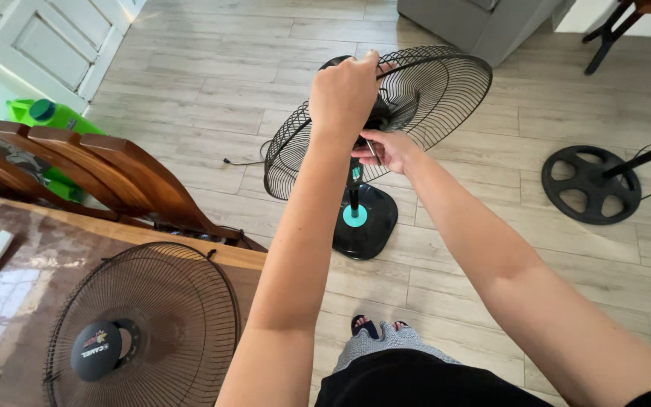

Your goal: The person disassembles a standing electric fan by removing the front grille, fan blades, and rear grille, then reassembles them in reverse order. The components are handled by hand and placed on a nearby table during disassembly.

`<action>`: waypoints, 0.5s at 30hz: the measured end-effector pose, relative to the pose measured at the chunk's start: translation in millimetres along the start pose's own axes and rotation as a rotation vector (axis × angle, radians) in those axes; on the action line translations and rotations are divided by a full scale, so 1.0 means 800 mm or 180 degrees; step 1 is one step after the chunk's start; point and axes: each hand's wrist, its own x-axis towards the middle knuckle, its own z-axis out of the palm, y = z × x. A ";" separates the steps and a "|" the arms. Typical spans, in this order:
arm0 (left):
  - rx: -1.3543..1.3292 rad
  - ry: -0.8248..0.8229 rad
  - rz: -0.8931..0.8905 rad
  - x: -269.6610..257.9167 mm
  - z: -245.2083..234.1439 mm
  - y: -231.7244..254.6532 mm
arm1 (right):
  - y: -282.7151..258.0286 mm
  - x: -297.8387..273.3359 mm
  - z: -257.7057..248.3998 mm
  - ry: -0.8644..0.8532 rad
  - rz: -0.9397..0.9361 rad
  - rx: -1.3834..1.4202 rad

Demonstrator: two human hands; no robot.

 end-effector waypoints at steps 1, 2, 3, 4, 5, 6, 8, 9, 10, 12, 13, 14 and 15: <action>0.0000 0.0051 0.0024 -0.001 0.001 0.000 | -0.003 -0.007 0.008 0.0085 -0.0132 -0.0054; 0.0000 0.0102 0.0048 -0.001 0.002 0.000 | -0.006 -0.014 0.016 0.0209 -0.0295 -0.0318; 0.0018 0.0047 0.0019 -0.002 0.003 0.004 | -0.010 -0.025 0.020 0.0351 -0.0451 -0.0585; 0.0036 -0.0007 -0.0009 -0.002 0.005 0.007 | -0.013 -0.035 0.026 0.0494 -0.0604 -0.0853; 0.0063 -0.0044 -0.0037 0.000 0.005 0.008 | -0.017 -0.043 0.033 0.0795 -0.0702 -0.1402; 0.0045 -0.0027 -0.0025 0.002 0.005 0.010 | -0.019 -0.050 0.041 0.1099 -0.0794 -0.1952; 0.0014 -0.0013 -0.0014 0.002 0.004 0.013 | -0.011 -0.061 0.053 0.1505 -0.0991 -0.2671; -0.0019 -0.0016 -0.0046 0.002 0.003 0.014 | -0.005 -0.065 0.056 0.1614 -0.1120 -0.2833; -0.0052 -0.0019 -0.0078 0.002 0.002 0.014 | 0.002 -0.065 0.057 0.1724 -0.1251 -0.2995; -0.0108 -0.0012 -0.0100 0.002 0.001 0.014 | 0.014 -0.059 0.051 0.1949 -0.1512 -0.3319; -0.0113 0.0003 -0.0104 0.001 -0.001 0.013 | 0.019 -0.052 0.047 0.2042 -0.1653 -0.3484; -0.0118 0.0018 -0.0108 0.001 -0.003 0.013 | 0.019 -0.043 0.039 0.1398 -0.1377 -0.2064; -0.0106 0.0060 -0.0075 -0.001 -0.004 0.012 | 0.018 -0.034 0.026 0.0740 -0.1047 -0.0663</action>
